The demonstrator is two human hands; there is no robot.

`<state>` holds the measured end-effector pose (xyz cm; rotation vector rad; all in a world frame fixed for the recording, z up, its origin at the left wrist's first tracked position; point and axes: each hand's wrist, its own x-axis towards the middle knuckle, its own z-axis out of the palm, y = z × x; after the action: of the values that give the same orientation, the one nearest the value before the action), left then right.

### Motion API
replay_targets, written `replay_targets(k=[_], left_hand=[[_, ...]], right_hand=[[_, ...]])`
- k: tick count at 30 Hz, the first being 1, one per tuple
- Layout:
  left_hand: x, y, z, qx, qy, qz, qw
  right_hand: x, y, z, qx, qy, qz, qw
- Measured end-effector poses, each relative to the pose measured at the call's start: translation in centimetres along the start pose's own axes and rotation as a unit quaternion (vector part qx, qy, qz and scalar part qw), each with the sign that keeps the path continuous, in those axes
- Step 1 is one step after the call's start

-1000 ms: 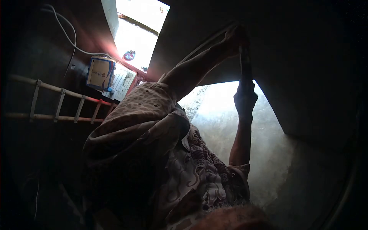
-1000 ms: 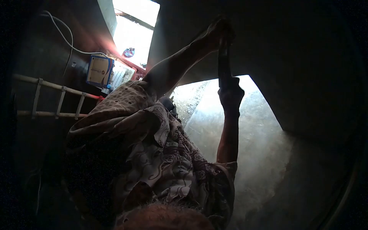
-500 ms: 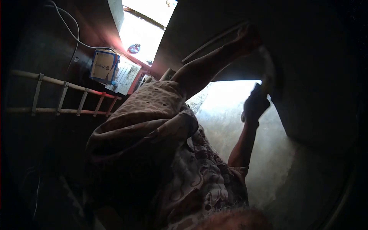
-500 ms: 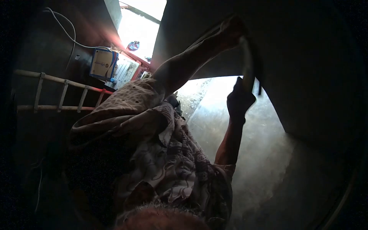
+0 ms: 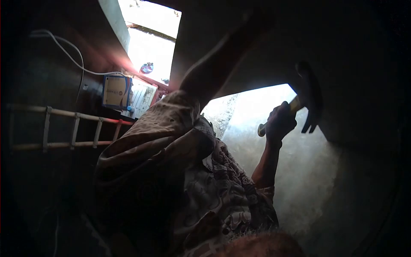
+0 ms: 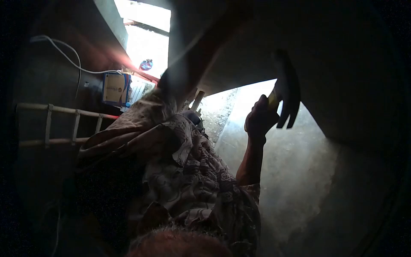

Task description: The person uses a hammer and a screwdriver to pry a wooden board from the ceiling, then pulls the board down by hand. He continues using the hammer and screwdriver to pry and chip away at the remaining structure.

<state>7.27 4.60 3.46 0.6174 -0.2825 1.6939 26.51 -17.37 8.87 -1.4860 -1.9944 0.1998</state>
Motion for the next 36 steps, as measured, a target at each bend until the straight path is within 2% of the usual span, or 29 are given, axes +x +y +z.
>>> replay_targets(k=[1,2,3,4,5,6,7,9,10,11,12,14,15,16,17,19,20,21,23,24,26,27,29,30,32,33,34,35,36], left_hand=[[-0.2,1.0,0.4,0.027,0.022,-0.009,0.999],[-0.5,1.9,0.8,0.057,0.040,-0.020,0.997],[-0.7,2.7,1.3,0.087,0.060,-0.029,0.994],[-1.1,3.5,1.7,0.121,0.074,-0.038,0.989],[-1.9,4.0,2.2,0.155,0.088,-0.056,0.982],[-3.3,4.1,2.7,0.189,0.108,-0.077,0.973],[-5.1,3.9,3.0,0.219,0.120,-0.099,0.963],[-8.7,3.3,3.2,0.265,0.137,-0.154,0.942],[-10.1,2.9,3.5,0.197,0.200,-0.196,0.940],[-11.2,2.6,3.8,0.127,0.263,-0.236,0.927],[-11.4,2.5,3.3,0.130,0.263,-0.240,0.925],[-11.4,3.0,2.9,0.270,0.218,-0.329,0.878],[-11.2,3.2,2.8,0.271,0.219,-0.331,0.877],[-10.8,3.4,2.9,0.219,0.193,-0.338,0.895],[-10.3,3.7,3.4,0.167,0.165,-0.343,0.909],[-9.2,3.9,3.4,0.186,0.183,-0.324,0.909],[-8.6,4.0,3.9,0.203,0.199,-0.299,0.911],[-8.1,4.0,3.9,0.203,0.197,-0.296,0.912],[-7.5,4.0,3.9,0.262,0.183,-0.233,0.919],[-7.2,4.0,4.0,0.262,0.179,-0.235,0.919],[-6.8,4.5,4.3,0.184,0.178,-0.242,0.936],[-7.0,4.6,4.1,0.183,0.180,-0.245,0.935],[-6.7,4.6,3.8,0.192,0.118,-0.231,0.946],[-6.5,4.5,3.8,0.192,0.115,-0.234,0.946],[-6.4,4.2,3.5,0.184,0.183,-0.215,0.941],[-6.3,4.3,3.4,0.185,0.180,-0.219,0.941],[-6.3,4.4,2.6,0.164,0.110,-0.223,0.955],[-6.2,4.3,2.9,0.141,0.040,-0.226,0.963],[-6.3,3.9,3.3,0.140,0.037,-0.232,0.962]], right_hand=[[-0.9,0.1,-0.6,0.118,-0.031,0.100,0.987],[-0.9,0.5,-0.5,-0.219,0.104,-0.191,0.951],[-1.7,0.7,-0.7,-0.221,0.111,-0.178,0.952],[-2.6,0.7,-0.5,-0.008,0.070,-0.016,0.997],[-3.0,0.6,0.0,0.214,0.029,0.140,0.966],[-3.5,0.3,0.5,0.269,0.033,0.181,0.945],[-4.0,0.4,0.8,0.298,0.015,0.218,0.929],[-5.0,2.1,2.2,0.256,0.014,0.152,0.955],[-5.0,1.4,1.9,0.354,-0.008,0.245,0.903],[-4.8,0.9,1.8,0.356,-0.005,0.247,0.901],[-4.7,0.6,1.5,0.336,-0.017,0.244,0.909],[-4.4,0.7,1.0,0.316,-0.027,0.243,0.917],[-4.2,1.2,0.9,0.240,0.001,0.111,0.964],[-4.1,1.7,0.6,0.158,0.028,-0.023,0.987],[-4.3,2.0,0.5,0.076,0.018,-0.067,0.995],[-3.0,2.8,0.6,-0.031,-0.055,-0.148,0.987],[-3.3,3.3,1.3,-0.079,-0.131,-0.093,0.984],[-3.2,3.3,2.5,-0.081,-0.088,-0.209,0.971],[-3.3,3.6,2.9,-0.060,-0.090,-0.203,0.973],[-3.3,3.6,2.7,-0.062,-0.086,-0.200,0.974],[-3.0,3.4,2.4,-0.078,-0.065,-0.254,0.962],[-3.1,3.0,2.0,-0.077,-0.066,-0.252,0.962],[-3.0,2.0,1.2,0.054,-0.074,-0.145,0.985],[-2.7,2.2,1.3,0.043,-0.066,-0.180,0.980],[-2.5,1.7,1.1,0.043,-0.064,-0.161,0.984],[-2.4,1.6,1.0,0.042,-0.064,-0.144,0.987],[-2.6,2.0,1.2,0.068,-0.068,-0.098,0.990],[-2.3,1.6,0.8,0.068,-0.064,-0.094,0.991],[-1.9,1.1,0.3,0.038,-0.076,-0.115,0.990]])
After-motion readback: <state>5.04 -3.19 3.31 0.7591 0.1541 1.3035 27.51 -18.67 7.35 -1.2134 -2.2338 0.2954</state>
